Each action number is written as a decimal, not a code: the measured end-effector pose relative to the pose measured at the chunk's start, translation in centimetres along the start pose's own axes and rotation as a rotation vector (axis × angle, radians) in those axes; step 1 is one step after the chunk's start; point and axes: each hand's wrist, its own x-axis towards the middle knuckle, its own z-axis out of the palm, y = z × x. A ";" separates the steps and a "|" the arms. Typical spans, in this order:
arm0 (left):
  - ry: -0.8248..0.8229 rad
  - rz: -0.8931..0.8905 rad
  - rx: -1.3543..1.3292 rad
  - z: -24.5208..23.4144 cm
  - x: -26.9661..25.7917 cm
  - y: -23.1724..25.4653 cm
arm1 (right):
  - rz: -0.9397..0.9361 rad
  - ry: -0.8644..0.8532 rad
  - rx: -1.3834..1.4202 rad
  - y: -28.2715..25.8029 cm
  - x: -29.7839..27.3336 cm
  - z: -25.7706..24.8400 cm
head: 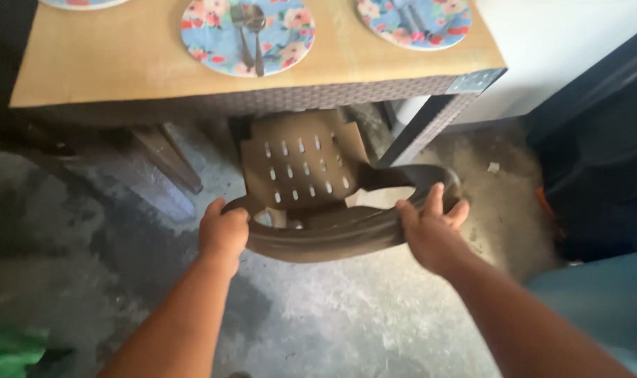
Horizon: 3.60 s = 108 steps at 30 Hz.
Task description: The person arranges plates, bowls of food, and utensils on a dining table and then moves a pot in the kitchen.
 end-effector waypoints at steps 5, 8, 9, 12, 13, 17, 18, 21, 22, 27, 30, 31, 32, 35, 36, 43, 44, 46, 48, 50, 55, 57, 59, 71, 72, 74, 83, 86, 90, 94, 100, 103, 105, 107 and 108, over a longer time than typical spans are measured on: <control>-0.111 -0.100 -0.033 0.4 -1.4 5.2 | 0.009 -0.018 -0.005 0.4 0.8 -0.7; -0.160 -0.214 -0.040 -1.2 -2.7 6.3 | 0.012 -0.041 0.003 -0.8 -0.5 -0.4; -0.176 -0.224 -0.026 -1.6 -3.1 6.6 | 0.026 -0.033 0.009 -1.7 -1.4 -0.7; -0.157 -0.210 0.093 -1.3 -4.1 8.3 | 0.095 0.012 -0.129 -3.8 -3.7 -1.9; -0.156 -0.198 0.083 -0.7 -3.6 7.9 | 0.086 0.025 -0.126 -3.5 -3.4 -2.0; -0.157 -0.095 0.282 -2.1 -3.4 7.8 | -0.019 0.168 -0.351 -3.7 -3.7 -0.2; -0.181 -0.055 0.336 -2.6 -3.5 8.9 | -0.073 0.223 -0.387 -4.2 -3.6 0.0; -0.220 -0.011 0.372 -4.7 -1.8 11.2 | -0.139 0.242 -0.373 -7.6 -4.3 0.1; -0.213 -0.005 0.369 -5.8 -1.4 12.4 | -0.146 0.246 -0.368 -8.9 -4.5 0.0; -0.215 0.132 0.447 -11.3 1.2 17.2 | -0.351 0.223 -0.243 -16.0 -5.6 -0.8; -0.205 0.151 0.449 -14.9 1.4 20.0 | -0.446 0.201 -0.212 -20.4 -6.4 -1.2; -0.197 0.151 0.448 -15.8 2.0 19.8 | -0.454 0.200 -0.211 -21.5 -6.7 -1.0; -0.191 0.173 0.463 -16.6 2.9 19.9 | -0.475 0.185 -0.198 -22.8 -6.8 -0.8; -0.161 0.229 0.498 -19.2 4.9 20.6 | -0.537 0.157 -0.157 -26.6 -7.0 -0.4; -0.156 0.254 0.520 -20.0 5.5 20.7 | -0.558 0.138 -0.136 -27.6 -7.1 -0.2; -0.108 0.287 0.484 -24.3 7.9 22.1 | -0.672 0.118 -0.140 -33.2 -5.9 2.2; -0.098 0.277 0.492 -24.7 8.0 22.2 | -0.691 0.102 -0.148 -33.7 -5.5 2.7; -0.078 0.258 0.498 -25.2 8.9 22.4 | -0.721 0.077 -0.159 -34.8 -4.0 3.6; -0.075 0.265 0.469 -25.5 10.2 22.3 | -0.751 0.059 -0.187 -35.9 -2.2 4.5; -0.065 0.266 0.468 -25.7 11.2 22.4 | -0.758 0.024 -0.211 -37.7 -1.8 4.9; -0.013 0.261 0.536 -27.0 16.0 24.1 | -0.811 0.008 -0.241 -43.5 2.5 6.4; 0.014 0.257 0.538 -27.2 17.7 23.4 | -0.893 0.001 -0.227 -44.4 4.2 7.4; 0.023 0.228 0.525 -27.2 17.7 23.6 | -0.909 -0.035 -0.254 -45.3 5.0 7.7; -0.059 0.097 0.508 -26.3 24.2 23.5 | -0.877 -0.167 -0.386 -50.3 8.3 9.7; -0.059 0.093 0.508 -26.3 24.6 23.8 | -0.867 -0.186 -0.404 -50.7 8.4 10.0; -0.062 0.099 0.516 -26.2 25.7 23.6 | -0.864 -0.194 -0.408 -51.8 8.3 10.6; -0.023 0.116 0.569 -31.1 31.2 25.0 | -0.847 -0.232 -0.447 -59.9 7.1 14.1; -0.016 0.073 0.604 -34.4 32.0 25.0 | -0.890 -0.256 -0.476 -62.9 6.2 17.0; 0.019 0.047 0.633 -38.7 35.1 24.7 | -0.876 -0.303 -0.429 -67.8 3.8 19.3; 0.029 0.001 0.630 -41.6 36.9 25.1 | -0.873 -0.333 -0.390 -70.5 3.4 22.0; 0.038 0.006 0.674 -43.6 40.4 25.3 | -0.890 -0.350 -0.385 -73.8 4.3 25.5; 0.041 0.062 0.682 -43.6 43.3 25.9 | -0.968 -0.301 -0.394 -76.0 5.7 25.9; 0.018 0.094 0.686 -42.9 44.8 27.3 | -0.961 -0.289 -0.372 -77.3 6.8 25.6; 0.012 0.105 0.668 -42.3 46.9 29.0 | -0.949 -0.264 -0.367 -79.1 8.7 25.4; -0.006 0.104 0.647 -41.7 47.8 29.6 | -0.927 -0.250 -0.371 -79.5 9.7 25.2</control>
